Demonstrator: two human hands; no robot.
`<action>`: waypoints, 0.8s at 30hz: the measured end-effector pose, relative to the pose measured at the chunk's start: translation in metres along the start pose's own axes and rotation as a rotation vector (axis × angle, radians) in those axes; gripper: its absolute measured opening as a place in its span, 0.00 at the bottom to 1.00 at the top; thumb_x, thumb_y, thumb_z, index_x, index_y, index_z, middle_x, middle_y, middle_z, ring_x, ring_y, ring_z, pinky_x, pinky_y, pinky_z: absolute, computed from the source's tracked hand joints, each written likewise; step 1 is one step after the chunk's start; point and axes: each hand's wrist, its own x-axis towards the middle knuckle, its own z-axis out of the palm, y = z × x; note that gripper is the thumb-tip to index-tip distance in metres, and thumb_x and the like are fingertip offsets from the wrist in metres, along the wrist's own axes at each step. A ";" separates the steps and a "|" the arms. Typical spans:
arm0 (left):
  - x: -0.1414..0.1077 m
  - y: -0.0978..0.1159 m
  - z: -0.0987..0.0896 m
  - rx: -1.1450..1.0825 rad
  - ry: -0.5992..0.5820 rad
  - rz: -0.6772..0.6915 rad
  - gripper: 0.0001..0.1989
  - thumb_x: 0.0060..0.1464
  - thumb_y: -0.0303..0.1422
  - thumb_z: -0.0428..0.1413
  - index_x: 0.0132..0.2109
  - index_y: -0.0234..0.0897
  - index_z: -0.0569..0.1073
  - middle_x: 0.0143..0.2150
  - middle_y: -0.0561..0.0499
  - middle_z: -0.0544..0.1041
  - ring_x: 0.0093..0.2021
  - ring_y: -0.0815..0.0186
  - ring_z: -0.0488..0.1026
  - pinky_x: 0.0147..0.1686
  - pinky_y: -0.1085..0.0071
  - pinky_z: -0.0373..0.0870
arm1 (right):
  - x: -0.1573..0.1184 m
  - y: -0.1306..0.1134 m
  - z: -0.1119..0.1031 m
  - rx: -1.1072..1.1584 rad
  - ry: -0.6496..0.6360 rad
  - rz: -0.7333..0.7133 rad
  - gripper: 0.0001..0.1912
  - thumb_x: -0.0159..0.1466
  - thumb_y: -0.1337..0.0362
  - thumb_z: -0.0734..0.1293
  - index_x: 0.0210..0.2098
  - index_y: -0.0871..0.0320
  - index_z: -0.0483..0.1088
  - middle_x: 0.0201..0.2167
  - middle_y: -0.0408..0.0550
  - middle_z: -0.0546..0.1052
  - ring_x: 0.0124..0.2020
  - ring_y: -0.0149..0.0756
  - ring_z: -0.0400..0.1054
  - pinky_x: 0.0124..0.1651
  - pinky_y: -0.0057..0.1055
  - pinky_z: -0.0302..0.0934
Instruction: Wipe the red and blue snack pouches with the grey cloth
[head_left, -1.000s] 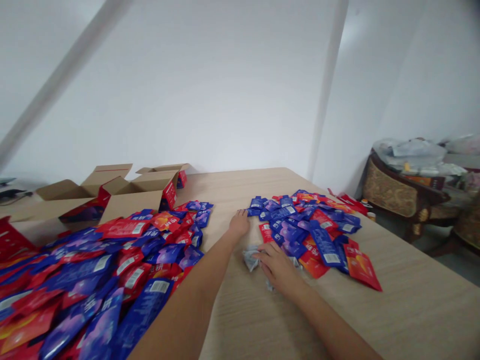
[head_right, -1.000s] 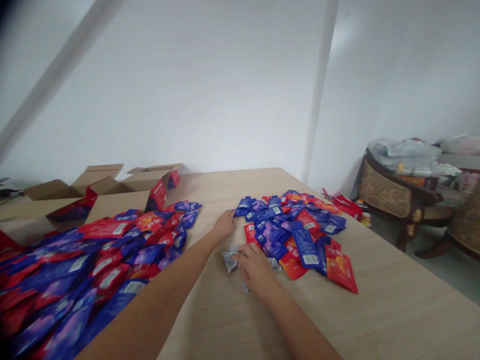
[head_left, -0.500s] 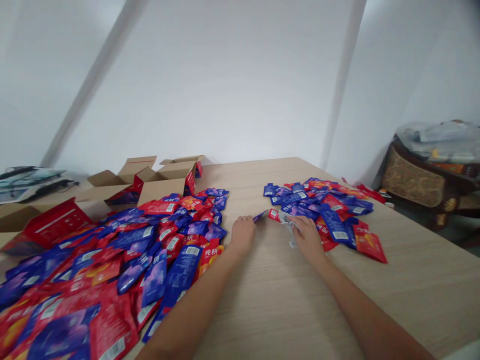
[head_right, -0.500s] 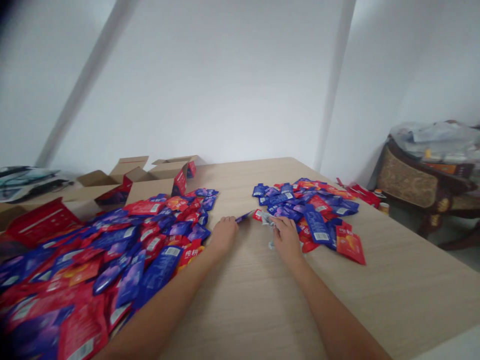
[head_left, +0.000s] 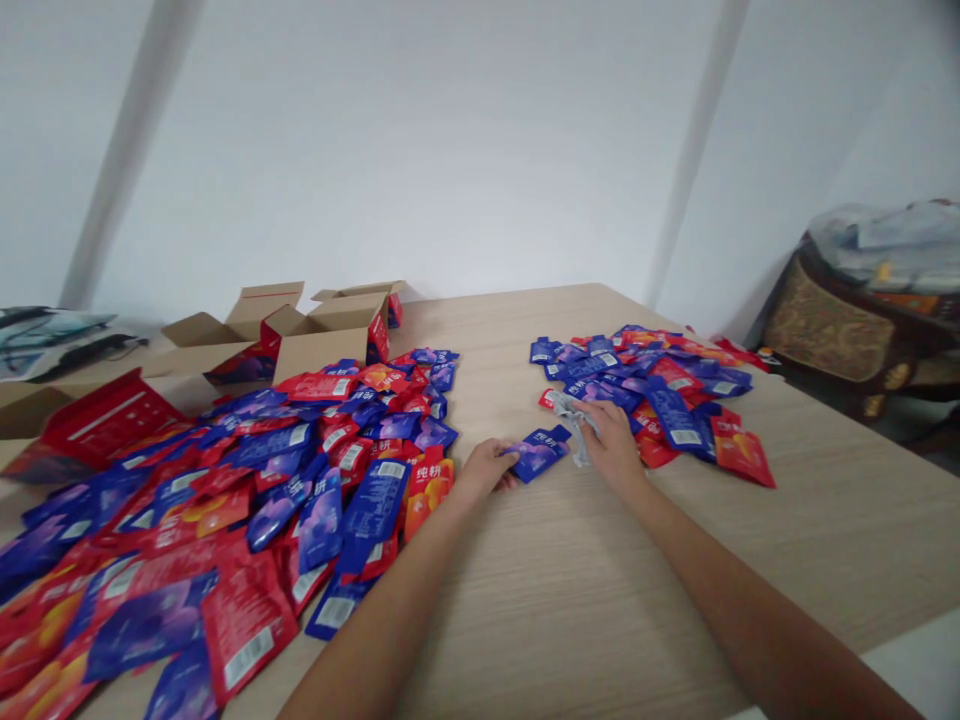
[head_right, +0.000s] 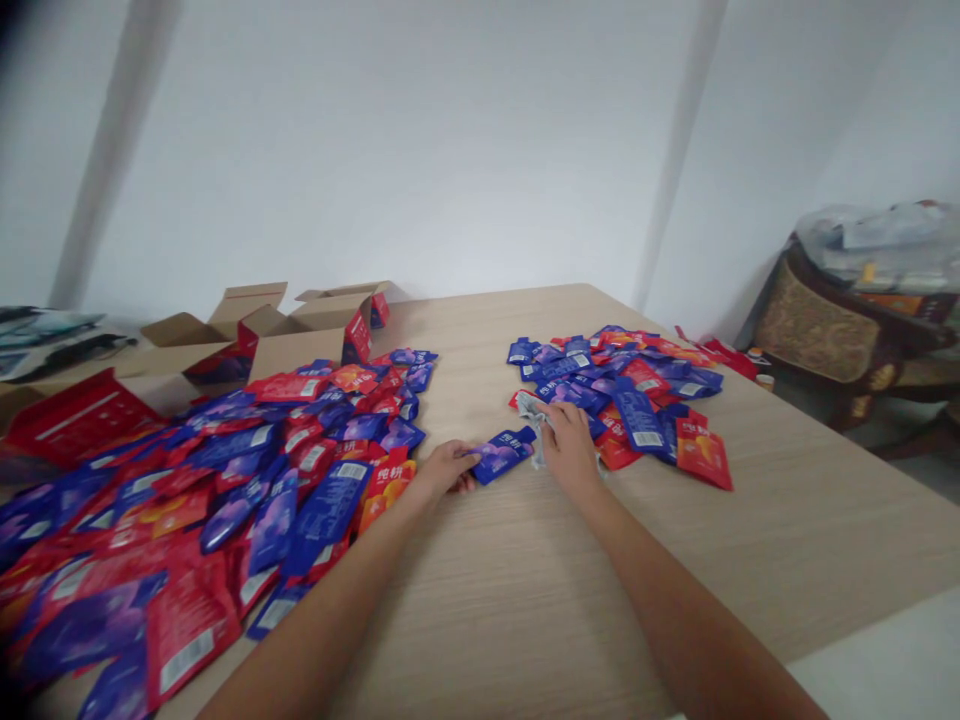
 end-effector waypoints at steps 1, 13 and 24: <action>0.000 0.000 0.001 -0.031 -0.037 0.025 0.09 0.55 0.29 0.50 0.43 0.32 0.69 0.15 0.59 0.68 0.13 0.74 0.63 0.18 0.79 0.60 | -0.006 -0.011 -0.001 0.030 -0.014 -0.034 0.18 0.64 0.68 0.56 0.52 0.57 0.67 0.45 0.51 0.68 0.48 0.40 0.60 0.52 0.37 0.55; -0.007 0.006 -0.012 -0.123 -0.175 0.076 0.13 0.45 0.26 0.56 0.41 0.31 0.72 0.16 0.61 0.65 0.13 0.78 0.56 0.15 0.81 0.49 | -0.009 -0.034 0.001 -0.449 -0.403 0.004 0.19 0.62 0.73 0.57 0.50 0.59 0.69 0.44 0.56 0.67 0.47 0.44 0.58 0.48 0.35 0.57; -0.004 -0.001 -0.009 -0.148 -0.197 0.113 0.09 0.44 0.25 0.55 0.37 0.31 0.71 0.17 0.59 0.68 0.12 0.78 0.57 0.14 0.82 0.51 | -0.017 -0.069 0.009 -0.419 -0.520 -0.051 0.16 0.64 0.68 0.56 0.49 0.59 0.68 0.45 0.55 0.67 0.47 0.41 0.61 0.45 0.30 0.58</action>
